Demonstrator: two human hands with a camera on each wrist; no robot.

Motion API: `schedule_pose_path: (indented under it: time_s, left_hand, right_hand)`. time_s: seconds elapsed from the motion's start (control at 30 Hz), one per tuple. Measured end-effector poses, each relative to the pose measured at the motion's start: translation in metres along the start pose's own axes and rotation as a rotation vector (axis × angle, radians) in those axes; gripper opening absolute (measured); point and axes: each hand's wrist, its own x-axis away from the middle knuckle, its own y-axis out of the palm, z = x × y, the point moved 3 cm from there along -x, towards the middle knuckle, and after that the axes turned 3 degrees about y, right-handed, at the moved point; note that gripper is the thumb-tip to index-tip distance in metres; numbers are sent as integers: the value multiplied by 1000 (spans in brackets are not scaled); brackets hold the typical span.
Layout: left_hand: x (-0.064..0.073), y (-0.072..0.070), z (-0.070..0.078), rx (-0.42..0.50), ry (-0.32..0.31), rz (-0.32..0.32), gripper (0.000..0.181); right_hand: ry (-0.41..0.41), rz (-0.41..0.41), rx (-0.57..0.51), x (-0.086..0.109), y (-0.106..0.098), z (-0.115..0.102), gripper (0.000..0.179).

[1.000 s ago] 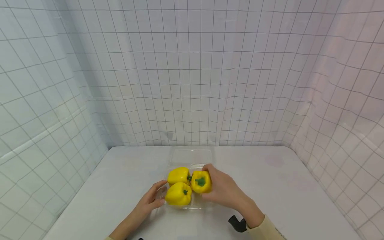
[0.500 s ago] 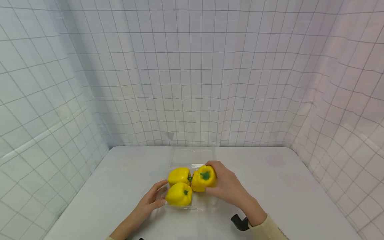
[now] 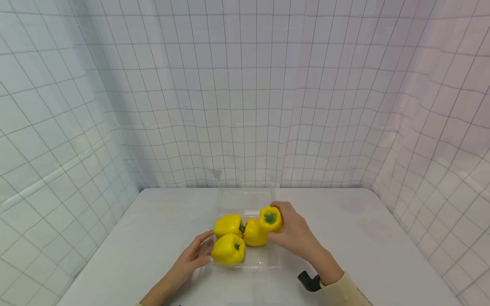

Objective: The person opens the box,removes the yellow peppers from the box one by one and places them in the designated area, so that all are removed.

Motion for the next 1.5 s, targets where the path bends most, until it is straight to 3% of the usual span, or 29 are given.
schedule_pose_path:
  time_s: [0.57, 1.0, 1.5]
  left_hand:
    - [0, -1, 2, -27, -15, -3, 61]
    - [-1, -3, -2, -19, -18, 9, 59]
    - [0, -1, 0, -22, 4, -2, 72]
  right_hand:
    - [88, 59, -19, -6, -2, 25, 81]
    - [133, 28, -79, -11, -6, 50, 73]
    - [273, -68, -112, -10, 4, 88, 75]
